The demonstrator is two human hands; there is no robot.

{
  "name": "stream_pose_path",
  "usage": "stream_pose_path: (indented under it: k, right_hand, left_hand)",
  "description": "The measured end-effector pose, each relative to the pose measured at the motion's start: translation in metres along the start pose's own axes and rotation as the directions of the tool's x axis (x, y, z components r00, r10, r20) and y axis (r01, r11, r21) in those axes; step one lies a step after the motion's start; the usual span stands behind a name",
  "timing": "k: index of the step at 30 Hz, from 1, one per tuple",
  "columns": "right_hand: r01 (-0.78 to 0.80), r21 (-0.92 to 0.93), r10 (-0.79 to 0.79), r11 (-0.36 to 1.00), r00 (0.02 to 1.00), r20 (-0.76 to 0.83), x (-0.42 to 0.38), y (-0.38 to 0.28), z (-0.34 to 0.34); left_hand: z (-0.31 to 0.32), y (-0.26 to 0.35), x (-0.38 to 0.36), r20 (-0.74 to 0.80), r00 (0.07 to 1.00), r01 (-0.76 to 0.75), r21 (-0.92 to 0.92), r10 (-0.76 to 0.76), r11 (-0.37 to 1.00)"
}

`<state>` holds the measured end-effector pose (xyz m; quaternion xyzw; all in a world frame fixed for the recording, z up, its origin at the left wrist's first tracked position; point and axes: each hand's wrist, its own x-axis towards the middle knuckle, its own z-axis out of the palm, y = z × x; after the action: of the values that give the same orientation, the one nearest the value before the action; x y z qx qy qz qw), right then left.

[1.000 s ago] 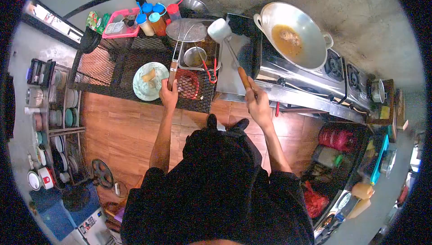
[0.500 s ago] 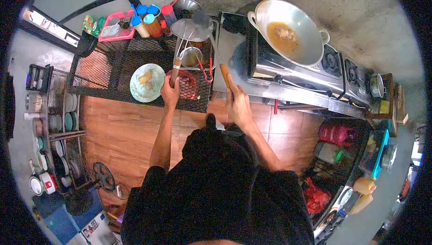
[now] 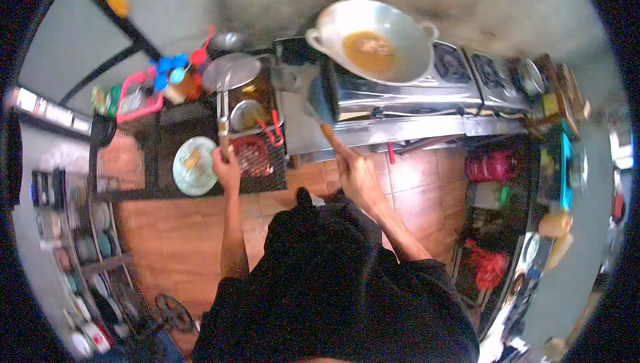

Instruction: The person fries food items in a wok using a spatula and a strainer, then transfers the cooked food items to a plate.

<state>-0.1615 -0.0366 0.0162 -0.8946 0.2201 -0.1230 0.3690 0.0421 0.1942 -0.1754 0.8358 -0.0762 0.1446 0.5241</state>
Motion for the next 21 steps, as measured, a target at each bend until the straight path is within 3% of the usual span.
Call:
stream_pose_path:
  k: [3, 4, 8, 9, 12, 14, 15, 16, 17, 18, 19, 21]
  right_hand:
    - [-0.097, 0.168, 0.095, 0.981, 0.995, 0.017, -0.013, 0.010, -0.005]
    - [-0.283, 0.211, 0.266, 0.936, 0.958, 0.107, -0.013, 0.000, -0.018]
    - [-0.122, 0.346, 0.182, 0.930, 0.972, -0.147, -0.016, 0.020, -0.057]
    - [-0.003, 0.389, 0.094, 0.921, 0.972, -0.217, -0.010, 0.035, -0.070]
    - [-0.126, 0.255, 0.203, 0.959, 0.930, -0.305, 0.009, 0.048, -0.131]
    - [-0.099, -0.065, 0.061, 0.993, 0.898, -0.435, 0.036, 0.088, -0.159]
    - [-0.164, -0.190, 0.077, 0.968, 0.914, -0.399, 0.050, 0.100, -0.176]
    - [-0.258, -0.205, 0.164, 0.944, 0.907, -0.388, 0.066, 0.112, -0.187]
    - [-0.120, -0.263, -0.004, 0.957, 0.904, -0.427, 0.079, 0.136, -0.191]
    - [-0.119, -0.376, -0.042, 0.919, 0.918, -0.393, 0.093, 0.142, -0.197]
    - [-0.207, -0.402, 0.051, 0.892, 0.930, -0.364, 0.105, 0.144, -0.202]
    - [-0.157, -0.480, 0.015, 0.863, 0.958, -0.287, 0.131, 0.171, -0.206]
  left_hand:
    - [-0.004, 0.010, -0.003, -0.029, 0.999, -0.026, -0.118, 0.023, 0.993]
    - [-0.004, 0.006, -0.005, -0.008, 1.000, 0.017, -0.183, -0.019, 0.983]
    - [0.000, 0.001, -0.022, 0.013, 0.986, 0.160, -0.334, -0.165, 0.929]
    - [-0.002, 0.004, -0.027, 0.029, 0.980, 0.197, -0.325, -0.199, 0.925]
    - [0.000, 0.012, -0.043, -0.050, 0.968, 0.211, -0.369, -0.246, 0.905]
    - [0.000, 0.008, -0.051, -0.047, 0.946, 0.279, -0.379, -0.320, 0.882]
    - [-0.001, 0.008, -0.056, -0.047, 0.917, 0.347, -0.395, -0.396, 0.851]
    - [-0.003, 0.023, -0.059, -0.017, 0.899, 0.392, -0.414, -0.437, 0.822]
    - [-0.004, 0.036, -0.061, -0.026, 0.899, 0.389, -0.410, -0.437, 0.825]
    - [-0.005, 0.048, -0.064, -0.015, 0.891, 0.402, -0.436, -0.453, 0.805]
    - [-0.005, 0.055, -0.069, -0.009, 0.882, 0.413, -0.463, -0.470, 0.784]
    - [0.000, 0.064, -0.078, -0.065, 0.881, 0.395, -0.446, -0.469, 0.803]
